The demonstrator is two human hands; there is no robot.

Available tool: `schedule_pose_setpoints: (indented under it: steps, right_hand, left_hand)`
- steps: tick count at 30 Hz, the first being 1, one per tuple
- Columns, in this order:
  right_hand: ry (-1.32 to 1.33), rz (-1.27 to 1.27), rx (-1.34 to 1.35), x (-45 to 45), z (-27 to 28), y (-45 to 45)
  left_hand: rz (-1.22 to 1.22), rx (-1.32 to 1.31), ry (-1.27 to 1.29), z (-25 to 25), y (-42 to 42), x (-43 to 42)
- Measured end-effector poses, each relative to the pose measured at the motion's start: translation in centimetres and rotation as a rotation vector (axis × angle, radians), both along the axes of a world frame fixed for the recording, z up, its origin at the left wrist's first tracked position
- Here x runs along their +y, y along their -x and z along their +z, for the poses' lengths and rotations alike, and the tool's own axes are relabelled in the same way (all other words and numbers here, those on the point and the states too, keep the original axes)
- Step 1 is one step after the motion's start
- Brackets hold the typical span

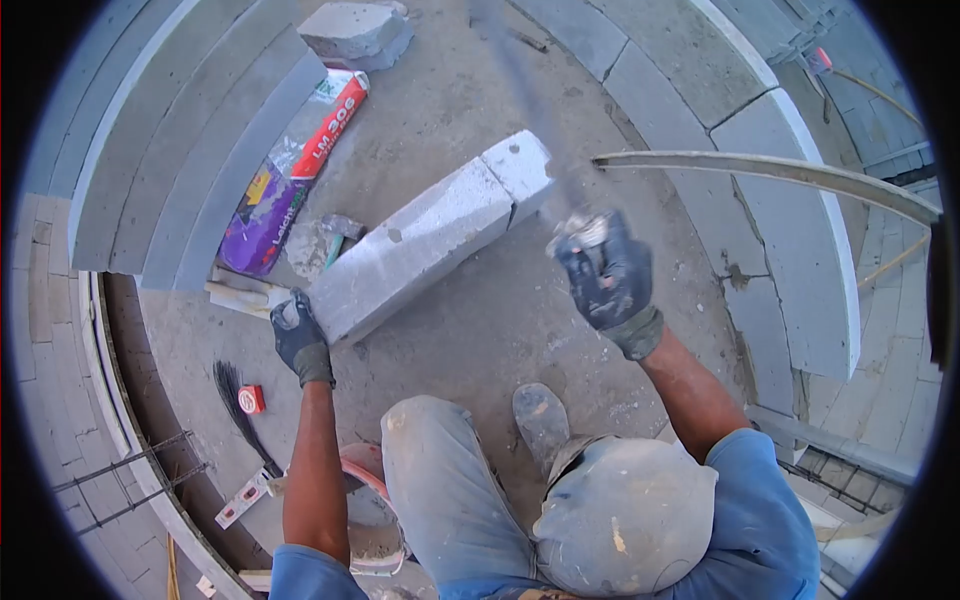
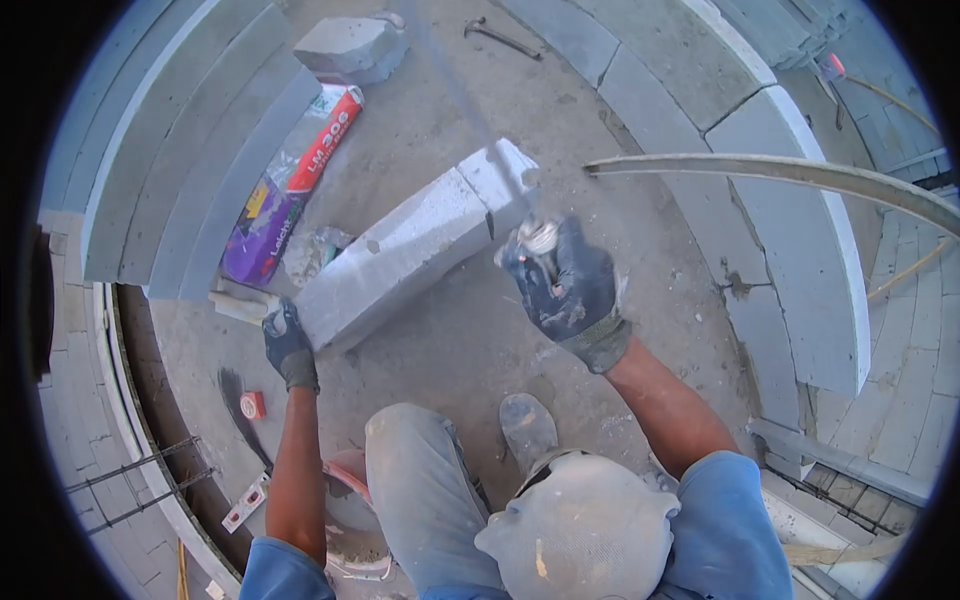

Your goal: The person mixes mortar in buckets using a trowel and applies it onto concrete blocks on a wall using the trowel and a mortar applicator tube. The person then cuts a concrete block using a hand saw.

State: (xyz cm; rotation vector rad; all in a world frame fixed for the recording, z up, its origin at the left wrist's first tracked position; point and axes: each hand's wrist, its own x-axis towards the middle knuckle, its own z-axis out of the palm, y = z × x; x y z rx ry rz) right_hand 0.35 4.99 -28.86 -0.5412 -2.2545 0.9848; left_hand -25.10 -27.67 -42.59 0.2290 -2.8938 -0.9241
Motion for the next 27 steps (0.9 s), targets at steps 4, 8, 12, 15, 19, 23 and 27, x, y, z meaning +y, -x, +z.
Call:
schedule_pose_setpoints:
  steps: [4, 8, 12, 15, 19, 23, 27]
  right_hand:
    - [-0.110, 0.002, -0.053, 0.7, -6.5, -1.2]
    - [-0.097, 0.022, -0.436, 1.4, -10.3, -2.2]
    - [-0.114, -0.027, -0.167, 1.8, -6.5, -2.0]
    - [0.102, -0.070, -0.113, 5.2, -3.1, -0.9]
    - [0.539, 0.077, -0.152, 11.2, -5.8, -1.5]
    - [0.913, 0.147, -0.276, 10.4, -12.2, -5.7]
    - [0.815, 0.065, -0.335, 8.3, -16.0, -10.3]
  left_hand:
    - [-0.012, 0.012, 0.005, 0.4, -0.1, 0.1]
    - [0.046, -0.016, 0.050, 0.4, -0.3, 0.2]
    - [-0.047, 0.059, 0.014, 0.8, -0.9, -0.2]
    - [-0.132, 0.154, -0.058, 0.3, -3.9, -1.2]
    - [-0.046, 0.128, -0.805, -10.3, -8.1, -8.5]
    - [-0.282, 0.069, -0.587, -12.1, -11.9, -11.4]
    - [-0.195, -0.531, -1.013, -4.7, -14.6, -7.6]
